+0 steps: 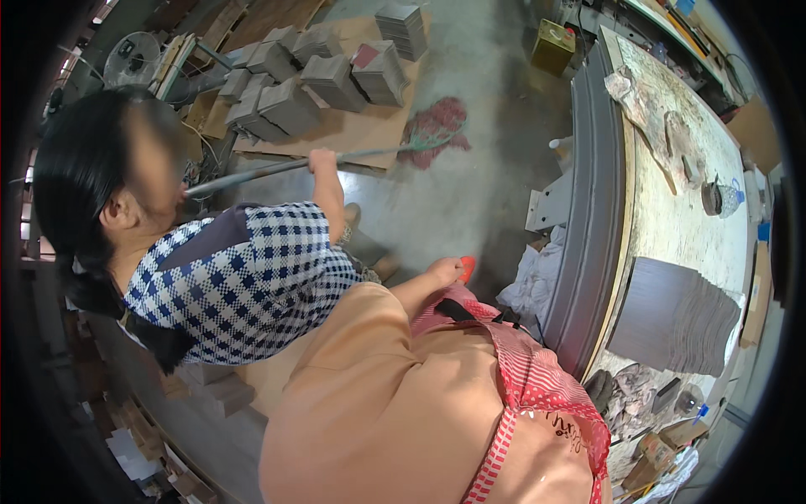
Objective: The person sands the surface and edges of a stack of grooved wood panels with a sanding block and then wipes the top panel with a cloth.
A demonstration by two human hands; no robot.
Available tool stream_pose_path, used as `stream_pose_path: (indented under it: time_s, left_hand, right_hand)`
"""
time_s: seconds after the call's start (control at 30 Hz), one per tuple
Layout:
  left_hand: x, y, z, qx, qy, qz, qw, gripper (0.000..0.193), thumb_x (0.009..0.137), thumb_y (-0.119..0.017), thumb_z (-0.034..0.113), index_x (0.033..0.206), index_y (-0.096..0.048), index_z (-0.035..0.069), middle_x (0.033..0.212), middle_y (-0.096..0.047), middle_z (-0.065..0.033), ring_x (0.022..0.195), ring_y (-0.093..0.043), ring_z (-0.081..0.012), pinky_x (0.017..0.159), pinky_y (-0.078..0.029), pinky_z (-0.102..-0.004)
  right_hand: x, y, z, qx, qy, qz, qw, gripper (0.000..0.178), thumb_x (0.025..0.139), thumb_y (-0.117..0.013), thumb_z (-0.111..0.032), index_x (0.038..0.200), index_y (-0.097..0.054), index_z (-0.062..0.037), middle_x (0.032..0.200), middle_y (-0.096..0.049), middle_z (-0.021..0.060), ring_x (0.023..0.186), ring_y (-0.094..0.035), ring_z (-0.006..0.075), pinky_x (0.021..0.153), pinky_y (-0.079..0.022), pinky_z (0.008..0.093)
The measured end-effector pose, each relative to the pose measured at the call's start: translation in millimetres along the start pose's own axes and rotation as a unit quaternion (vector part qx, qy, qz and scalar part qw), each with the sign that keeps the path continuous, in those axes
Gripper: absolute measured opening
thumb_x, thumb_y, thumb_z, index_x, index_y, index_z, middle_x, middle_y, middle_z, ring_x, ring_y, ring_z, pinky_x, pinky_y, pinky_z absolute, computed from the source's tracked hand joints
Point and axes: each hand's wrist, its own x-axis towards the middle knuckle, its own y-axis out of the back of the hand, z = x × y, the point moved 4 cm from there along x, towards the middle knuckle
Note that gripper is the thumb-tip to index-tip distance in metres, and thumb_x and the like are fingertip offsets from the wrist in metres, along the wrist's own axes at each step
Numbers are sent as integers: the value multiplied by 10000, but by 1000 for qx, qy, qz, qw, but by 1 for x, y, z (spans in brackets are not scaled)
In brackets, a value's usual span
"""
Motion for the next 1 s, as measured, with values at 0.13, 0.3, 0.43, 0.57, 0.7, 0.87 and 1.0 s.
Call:
stream_pose_path:
  time_s: [0.13, 0.3, 0.43, 0.57, 0.7, 0.87, 1.0]
  left_hand:
    - [42, 12, 9, -6, 8, -29, 1000, 303, 930, -622, 329, 1101, -712, 95, 1024, -727, -176, 961, -694, -322, 851, -530, -432]
    - [100, 28, -16, -58, 13, 47, 997, 320, 948, -622, 278, 1193, -681, 82, 1034, -737, -120, 928, -694, -235, 820, -551, -395]
    - [152, 138, 32, -372, 16, 143, 917, 450, 938, -671, 201, 1342, -510, 84, 1022, -701, -118, 865, -664, -220, 751, -536, -375]
    - [186, 310, 110, -569, -105, 264, 771, 892, 948, -642, 158, 1610, -45, 121, 1027, -704, -124, 821, -689, -212, 659, -522, -335]
    - [185, 406, 114, -542, -1, 351, 764, 784, 990, -551, 154, 1573, -27, 137, 1138, -719, -119, 936, -715, -217, 673, -525, -307]
    - [200, 413, 81, -528, 74, 317, 785, 739, 971, -500, 98, 1564, -58, 109, 980, -757, -83, 855, -741, -224, 633, -522, -313]
    - [222, 378, 68, -469, 26, 331, 818, 722, 924, -536, 57, 1554, -183, 66, 935, -744, -140, 788, -730, -228, 631, -543, -332]
  right_hand:
    - [-2, -6, 4, -39, 6, 1, 999, 620, 876, -707, -184, 1442, -510, -27, 1467, -489, 233, 1367, -456, 421, 1156, -353, 502]
    - [-6, -10, 6, -70, 11, 17, 997, 638, 865, -712, -187, 1446, -504, -28, 1470, -485, 233, 1369, -451, 424, 1156, -349, 511]
    - [-1, -11, 1, -89, 1, 10, 996, 652, 855, -715, -190, 1449, -499, -29, 1473, -481, 232, 1371, -446, 427, 1157, -345, 519]
    - [0, -10, -2, -105, -3, 9, 994, 667, 846, -719, -192, 1452, -494, -29, 1475, -478, 232, 1372, -442, 430, 1157, -341, 526]
    - [-5, -10, 0, -112, -5, 12, 994, 681, 837, -722, -194, 1455, -489, -30, 1477, -474, 232, 1374, -437, 432, 1157, -337, 534]
    - [-10, -11, 1, -118, -10, 19, 993, 699, 825, -726, -198, 1459, -483, -31, 1480, -470, 232, 1376, -432, 436, 1158, -332, 543]
    - [-11, -12, -1, -124, -9, 22, 992, 714, 816, -730, -200, 1462, -478, -32, 1482, -466, 232, 1377, -427, 438, 1158, -328, 551]
